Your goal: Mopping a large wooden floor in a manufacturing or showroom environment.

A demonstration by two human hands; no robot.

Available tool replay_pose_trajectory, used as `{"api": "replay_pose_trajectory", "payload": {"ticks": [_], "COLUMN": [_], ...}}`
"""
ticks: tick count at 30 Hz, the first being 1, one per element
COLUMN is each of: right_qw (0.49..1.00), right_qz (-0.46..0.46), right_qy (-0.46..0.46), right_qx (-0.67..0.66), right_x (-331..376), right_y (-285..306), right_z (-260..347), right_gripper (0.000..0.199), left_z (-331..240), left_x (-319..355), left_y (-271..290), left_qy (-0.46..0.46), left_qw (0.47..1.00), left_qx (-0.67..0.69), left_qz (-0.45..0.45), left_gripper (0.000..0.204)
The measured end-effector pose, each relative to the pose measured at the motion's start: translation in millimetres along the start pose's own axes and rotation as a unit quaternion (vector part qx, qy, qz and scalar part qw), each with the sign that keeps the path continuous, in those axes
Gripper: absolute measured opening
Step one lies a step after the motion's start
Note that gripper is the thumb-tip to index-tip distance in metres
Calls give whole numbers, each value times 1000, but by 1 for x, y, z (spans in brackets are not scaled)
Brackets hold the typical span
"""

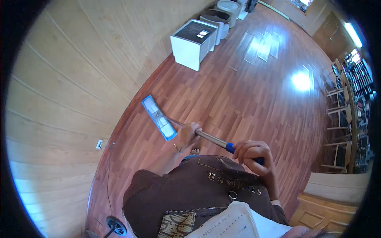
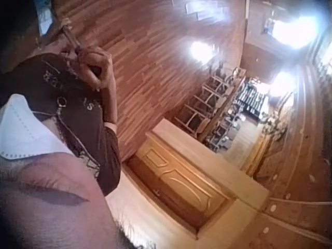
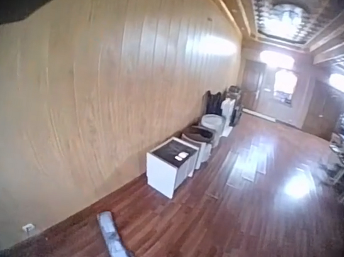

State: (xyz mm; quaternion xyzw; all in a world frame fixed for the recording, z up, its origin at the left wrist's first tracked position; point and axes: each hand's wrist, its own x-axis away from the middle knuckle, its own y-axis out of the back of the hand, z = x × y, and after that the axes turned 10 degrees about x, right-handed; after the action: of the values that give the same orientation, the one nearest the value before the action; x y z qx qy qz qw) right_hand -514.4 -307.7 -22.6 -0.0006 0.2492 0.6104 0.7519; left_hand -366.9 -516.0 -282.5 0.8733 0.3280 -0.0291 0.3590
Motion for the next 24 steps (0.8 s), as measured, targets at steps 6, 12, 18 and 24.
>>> {"api": "replay_pose_trajectory", "payload": {"ticks": [6, 12, 18, 24], "right_qw": [995, 988, 970, 965], "right_qz": [-49, -62, -67, 4], "right_qy": [-88, -56, 4, 126], "right_qx": [19, 129, 232, 229], "right_x": [9, 4, -9, -42], "right_y": [-19, -22, -12, -15], "right_z": [-30, -20, 26, 77], "right_gripper": [6, 6, 21, 34], "left_z": [57, 51, 7, -54], "left_x": [-70, -106, -111, -97], "left_y": [-34, -52, -63, -60], "left_qy": [-6, -135, -158, -144], "left_qw": [996, 983, 968, 951], "left_qx": [9, 64, 106, 202], "left_qz": [91, 109, 165, 184], "left_gripper": [30, 30, 30, 30]}}
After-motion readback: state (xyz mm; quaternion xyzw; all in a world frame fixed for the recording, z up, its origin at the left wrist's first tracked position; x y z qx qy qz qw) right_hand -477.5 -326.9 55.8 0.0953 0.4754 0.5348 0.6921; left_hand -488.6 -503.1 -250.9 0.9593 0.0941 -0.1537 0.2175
